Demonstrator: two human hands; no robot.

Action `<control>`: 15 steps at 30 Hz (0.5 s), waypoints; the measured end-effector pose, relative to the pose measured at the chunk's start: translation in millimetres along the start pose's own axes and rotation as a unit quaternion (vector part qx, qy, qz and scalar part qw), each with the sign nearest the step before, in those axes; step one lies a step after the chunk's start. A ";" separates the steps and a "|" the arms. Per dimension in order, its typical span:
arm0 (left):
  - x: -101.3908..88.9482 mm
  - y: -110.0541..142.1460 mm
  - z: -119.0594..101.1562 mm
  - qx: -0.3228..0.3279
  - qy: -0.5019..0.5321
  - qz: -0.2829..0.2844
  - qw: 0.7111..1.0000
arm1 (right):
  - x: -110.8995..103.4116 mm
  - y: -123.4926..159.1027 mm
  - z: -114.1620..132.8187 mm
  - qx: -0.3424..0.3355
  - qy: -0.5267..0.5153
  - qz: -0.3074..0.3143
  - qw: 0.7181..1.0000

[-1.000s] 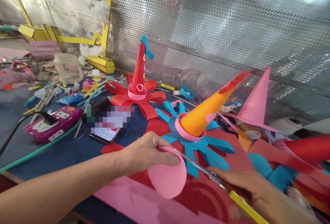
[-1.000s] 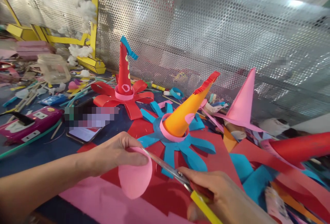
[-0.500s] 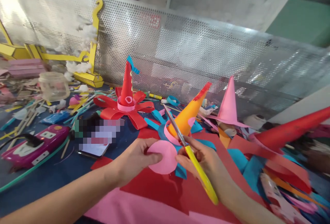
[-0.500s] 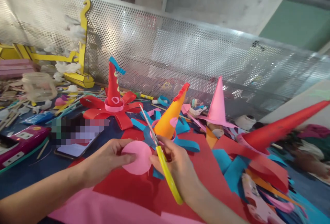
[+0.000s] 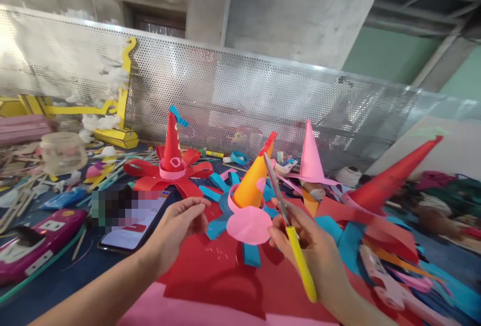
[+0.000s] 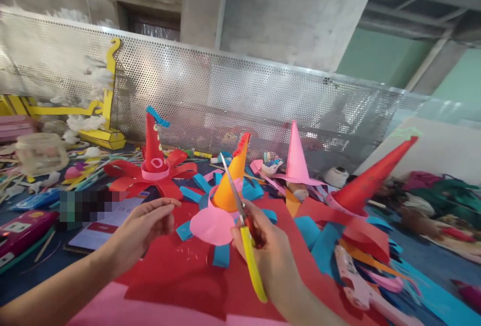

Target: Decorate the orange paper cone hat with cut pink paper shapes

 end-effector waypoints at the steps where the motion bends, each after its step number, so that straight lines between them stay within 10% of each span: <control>1: 0.7 1.1 -0.7 -0.007 -0.027 0.003 1.000 | -1.1 0.8 -3.1 -0.016 0.022 -0.002 1.000; 9: 25.2 19.2 6.3 -0.201 0.028 0.178 0.963 | -4.3 9.0 -26.5 -0.124 0.077 0.026 0.989; 15: 17.0 15.5 4.5 -0.028 0.014 0.111 0.993 | 3.7 10.0 -16.9 -0.016 -0.043 0.064 0.997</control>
Point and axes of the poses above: each hand's wrist, its own y-axis away from the middle knuckle, its own x-axis out of the palm, z = x × y, the point moved 2 cm from there along -y, towards the middle knuckle, and after that the axes turned 3 degrees about -y, right-handed, at the moved point
